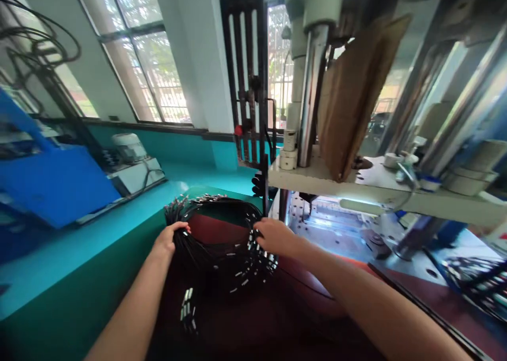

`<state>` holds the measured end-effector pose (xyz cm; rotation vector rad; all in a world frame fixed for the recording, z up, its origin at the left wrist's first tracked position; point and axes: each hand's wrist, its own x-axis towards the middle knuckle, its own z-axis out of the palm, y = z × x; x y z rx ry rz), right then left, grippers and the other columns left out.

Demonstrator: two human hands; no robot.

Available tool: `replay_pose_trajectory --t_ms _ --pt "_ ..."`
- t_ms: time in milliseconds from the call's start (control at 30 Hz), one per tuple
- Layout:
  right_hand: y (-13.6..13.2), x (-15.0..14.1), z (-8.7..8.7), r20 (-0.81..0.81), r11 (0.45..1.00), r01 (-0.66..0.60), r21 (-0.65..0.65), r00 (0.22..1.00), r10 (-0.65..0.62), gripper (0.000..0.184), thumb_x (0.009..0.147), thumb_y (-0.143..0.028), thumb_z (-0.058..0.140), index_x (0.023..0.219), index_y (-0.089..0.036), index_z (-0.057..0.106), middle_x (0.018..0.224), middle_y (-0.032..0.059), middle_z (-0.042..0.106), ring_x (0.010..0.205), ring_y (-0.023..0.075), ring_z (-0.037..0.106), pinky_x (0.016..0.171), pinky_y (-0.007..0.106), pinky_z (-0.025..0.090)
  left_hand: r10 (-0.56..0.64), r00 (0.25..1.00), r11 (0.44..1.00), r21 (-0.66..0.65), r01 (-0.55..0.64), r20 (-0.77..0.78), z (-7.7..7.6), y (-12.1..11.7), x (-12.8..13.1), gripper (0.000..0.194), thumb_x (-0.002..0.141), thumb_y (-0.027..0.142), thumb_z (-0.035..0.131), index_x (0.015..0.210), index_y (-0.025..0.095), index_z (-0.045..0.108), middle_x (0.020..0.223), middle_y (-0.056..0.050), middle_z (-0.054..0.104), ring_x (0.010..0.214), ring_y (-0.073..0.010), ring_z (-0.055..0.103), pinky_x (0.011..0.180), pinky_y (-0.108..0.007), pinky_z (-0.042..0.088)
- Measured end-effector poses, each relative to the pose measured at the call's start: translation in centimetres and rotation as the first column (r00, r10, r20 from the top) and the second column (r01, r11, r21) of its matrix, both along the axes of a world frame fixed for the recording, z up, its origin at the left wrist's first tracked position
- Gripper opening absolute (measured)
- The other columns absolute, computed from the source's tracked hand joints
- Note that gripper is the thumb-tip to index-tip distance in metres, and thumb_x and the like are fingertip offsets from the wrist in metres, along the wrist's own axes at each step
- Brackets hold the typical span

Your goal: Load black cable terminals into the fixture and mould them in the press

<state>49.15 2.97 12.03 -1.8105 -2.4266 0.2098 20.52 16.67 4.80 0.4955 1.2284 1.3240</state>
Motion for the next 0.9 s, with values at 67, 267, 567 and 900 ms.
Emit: replay_pose_trajectory --t_ms 67,267,567,900 --pt "6.2 -2.5 -0.9 0.048 0.998 0.063 0.016 0.997 -0.064 0.035 0.076 -0.022 0.055 0.110 -0.014 0.054 0.111 0.0127 0.056 0.106 0.0230 0.050 0.090 0.031 0.037 -0.001 1.000 1.000 -0.017 0.001 0.020 -0.6 0.2 -0.2 0.012 0.052 0.001 0.057 0.046 0.010 0.052 0.038 -0.001 0.051 0.033 -0.0124 0.049 0.035 -0.022 0.041" --pt "17.7 -6.1 -5.3 0.134 0.941 0.326 -0.085 0.940 -0.314 0.100 0.049 -0.037 0.081 0.131 -0.007 0.032 0.121 0.0248 0.047 0.111 0.0369 0.046 0.089 0.045 0.037 0.035 0.996 0.999 -0.016 -0.034 0.078 -2.2 0.9 -0.3 0.016 0.053 0.003 0.059 0.041 0.009 0.051 0.036 -0.003 0.051 0.032 -0.0109 0.047 0.034 -0.020 0.039" --pt "20.7 -4.9 -8.7 0.144 0.888 0.389 -0.245 0.920 -0.363 0.045 0.073 -0.024 0.068 0.113 -0.013 0.051 0.109 0.0099 0.058 0.098 0.0229 0.056 0.081 0.039 0.047 0.085 0.990 0.995 0.041 -0.090 0.111 -2.7 1.1 -0.4 0.013 0.044 0.006 0.065 0.042 0.010 0.053 0.037 -0.003 0.052 0.034 -0.0119 0.048 0.035 -0.021 0.040" --pt "18.7 -7.5 1.4 -0.044 0.958 0.267 0.104 0.964 -0.263 0.034 0.070 -0.023 0.059 0.103 -0.018 0.052 0.095 0.0106 0.062 0.086 0.0264 0.059 0.065 0.030 0.043 0.198 0.976 0.922 0.320 -0.218 0.095 1.0 -2.2 -1.7 0.026 0.041 0.014 0.070 0.062 0.011 0.056 0.044 0.002 0.055 0.041 -0.0109 0.050 0.042 -0.020 0.039"
